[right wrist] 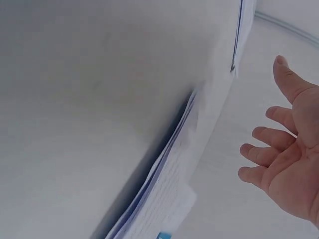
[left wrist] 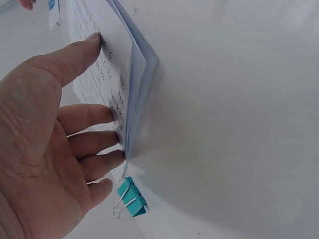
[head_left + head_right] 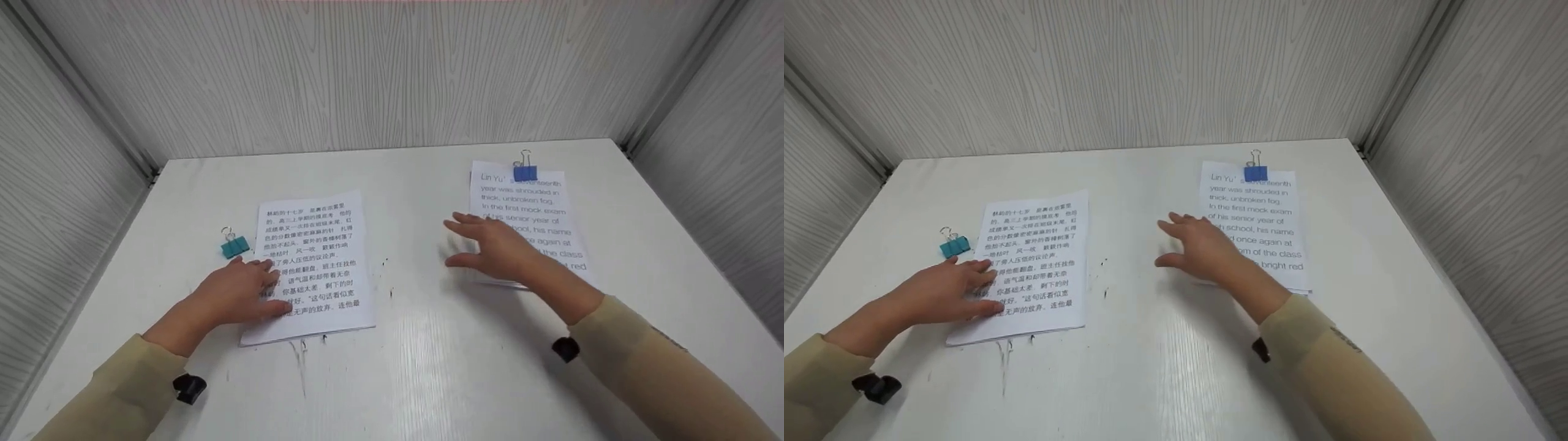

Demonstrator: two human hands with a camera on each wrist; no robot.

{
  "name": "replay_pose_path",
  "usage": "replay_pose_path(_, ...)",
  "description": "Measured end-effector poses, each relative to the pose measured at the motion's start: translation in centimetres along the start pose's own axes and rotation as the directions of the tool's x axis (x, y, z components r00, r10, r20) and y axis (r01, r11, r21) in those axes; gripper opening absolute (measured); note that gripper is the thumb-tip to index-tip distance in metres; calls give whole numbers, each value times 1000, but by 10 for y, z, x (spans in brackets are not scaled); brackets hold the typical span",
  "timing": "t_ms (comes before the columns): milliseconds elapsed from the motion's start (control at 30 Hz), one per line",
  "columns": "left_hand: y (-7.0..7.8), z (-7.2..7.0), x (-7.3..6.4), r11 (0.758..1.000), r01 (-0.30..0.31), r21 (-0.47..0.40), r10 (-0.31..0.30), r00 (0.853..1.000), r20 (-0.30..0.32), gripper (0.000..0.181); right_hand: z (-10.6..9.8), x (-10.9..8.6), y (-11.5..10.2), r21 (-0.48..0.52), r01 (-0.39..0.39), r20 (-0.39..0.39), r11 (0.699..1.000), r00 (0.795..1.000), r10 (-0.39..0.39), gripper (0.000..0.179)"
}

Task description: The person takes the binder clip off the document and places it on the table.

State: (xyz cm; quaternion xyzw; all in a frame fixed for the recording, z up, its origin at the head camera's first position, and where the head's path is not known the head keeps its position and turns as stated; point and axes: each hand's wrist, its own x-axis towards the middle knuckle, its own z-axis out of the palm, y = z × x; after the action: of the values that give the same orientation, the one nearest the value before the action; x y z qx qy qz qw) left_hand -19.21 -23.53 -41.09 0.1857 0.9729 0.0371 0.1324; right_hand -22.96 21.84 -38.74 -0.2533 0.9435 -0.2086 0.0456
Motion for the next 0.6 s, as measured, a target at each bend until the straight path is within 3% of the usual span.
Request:
replay_pose_path(133, 9, -3, 7, 1000, -12, 20, 13, 997, -76, 68, -21, -24, 38, -34, -98, -12, 995, 995, 98, 79)
replay_pose_path(267, 29, -12, 22, 1000, -26, 11, 27, 988, -150, 74, -36, -43, 65, -59, -198, -5, 978, 980, 198, 87)
replay_pose_path(433, 74, -26, 50, 995, -80, -51, 69, 977, -203, 82, -45, -57, 90, -106, -262, 23, 959, 964, 266, 97)
replay_pose_path(600, 126, -35, 80, 975, -216, -51, 199, 952, -230, 84, -43, -67, 110, -128, -279, 52, 952, 956, 287, 101)
